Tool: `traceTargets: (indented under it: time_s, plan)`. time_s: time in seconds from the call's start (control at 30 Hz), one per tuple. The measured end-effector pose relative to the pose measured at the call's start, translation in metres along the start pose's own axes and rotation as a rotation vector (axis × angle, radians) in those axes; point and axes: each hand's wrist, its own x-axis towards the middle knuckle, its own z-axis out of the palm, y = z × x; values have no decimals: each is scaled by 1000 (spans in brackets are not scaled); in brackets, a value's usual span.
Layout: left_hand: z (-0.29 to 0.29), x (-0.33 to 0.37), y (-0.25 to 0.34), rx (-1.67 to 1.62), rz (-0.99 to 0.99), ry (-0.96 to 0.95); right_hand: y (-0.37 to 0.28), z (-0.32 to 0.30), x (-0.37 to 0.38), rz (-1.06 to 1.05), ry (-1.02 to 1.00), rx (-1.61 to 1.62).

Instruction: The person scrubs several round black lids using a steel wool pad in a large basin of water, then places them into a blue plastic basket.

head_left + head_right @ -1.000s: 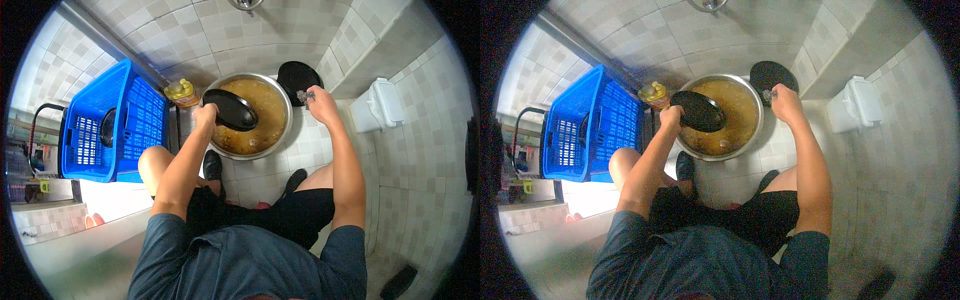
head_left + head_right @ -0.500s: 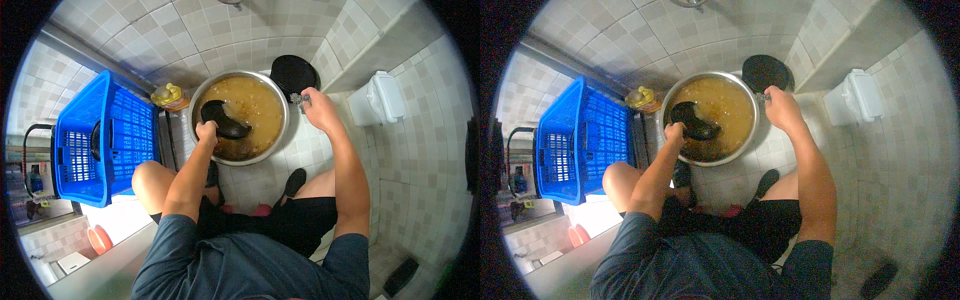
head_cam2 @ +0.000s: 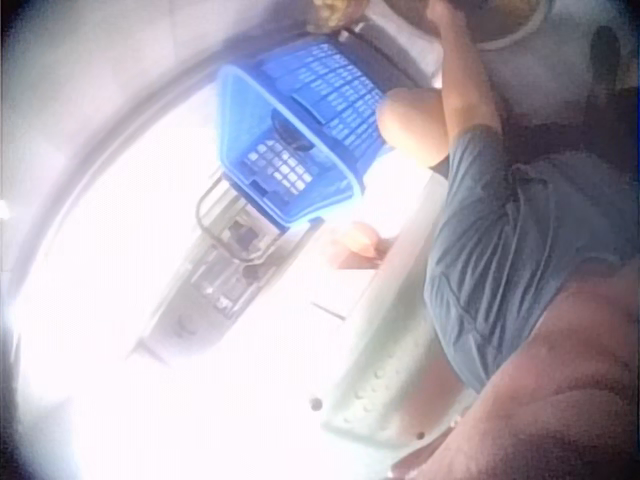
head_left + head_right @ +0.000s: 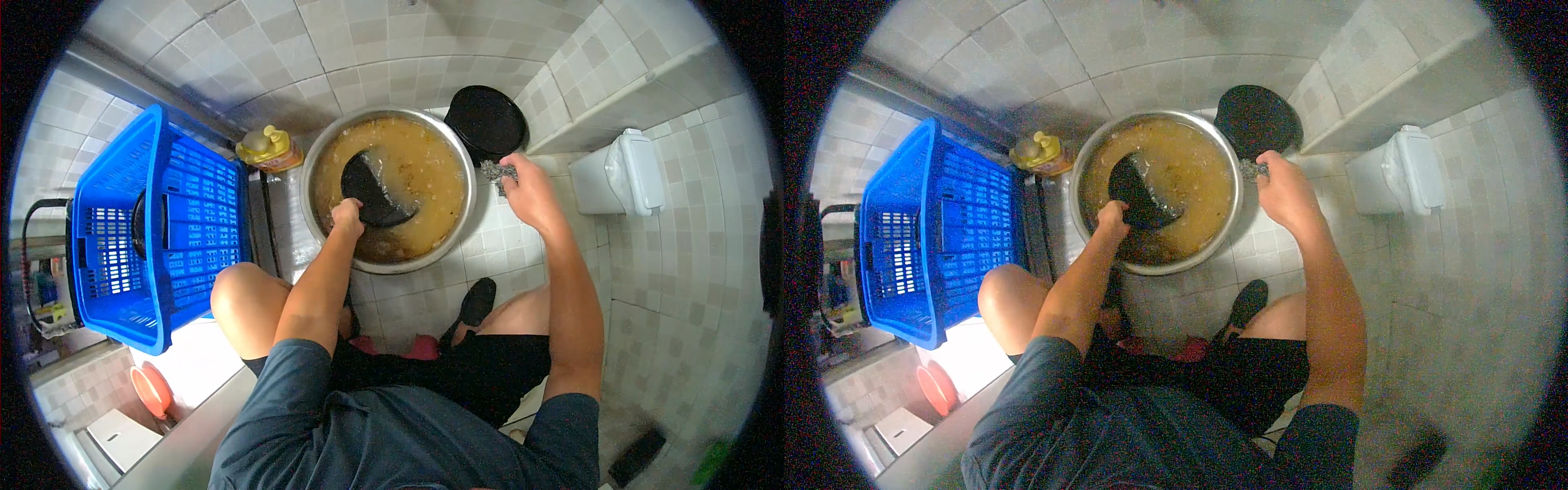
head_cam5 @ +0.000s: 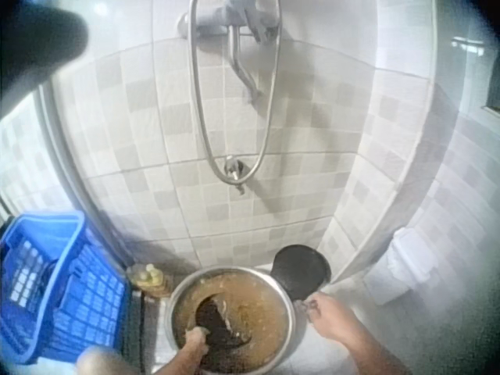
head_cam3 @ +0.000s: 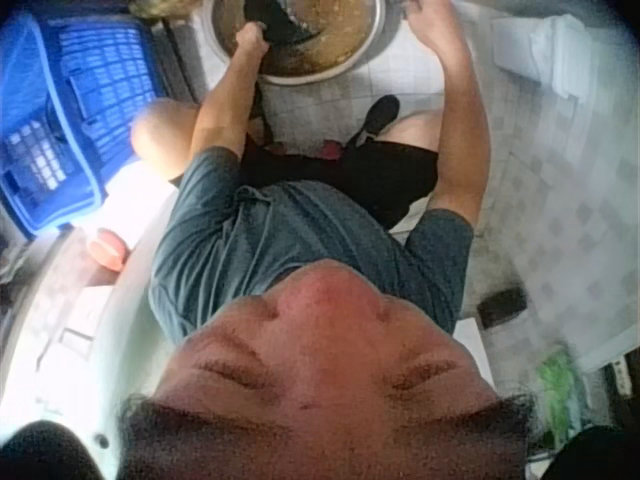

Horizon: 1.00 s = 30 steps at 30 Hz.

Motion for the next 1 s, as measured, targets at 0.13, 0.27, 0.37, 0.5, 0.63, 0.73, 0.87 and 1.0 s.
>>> traceTargets:
  time_s: [0.13,0.27,0.37,0.5,0.63,0.73,0.87,1.0]
  plan:
    - [-31,39,21,-70,98,-24,-14,18,11,-108,63,70]
    - [14,6,4,-119,3,-112,13,10,7,-93,94,12]
    - [13,3,10,-35,79,-13,6,9,6,-82,78,17]
    - [8,7,20,55,140,-22,-5,5,5,-61,61,3]
    - [8,3,26,105,189,-64,-11,1,-1,-93,91,-9]
    - [-1,1,29,242,281,-51,-13,-3,-3,-79,72,11]
    - [4,-24,49,674,370,-166,-3,-7,-5,-83,86,-9]
    - [-33,-35,165,1791,1769,-74,-23,-3,1,-98,68,31]
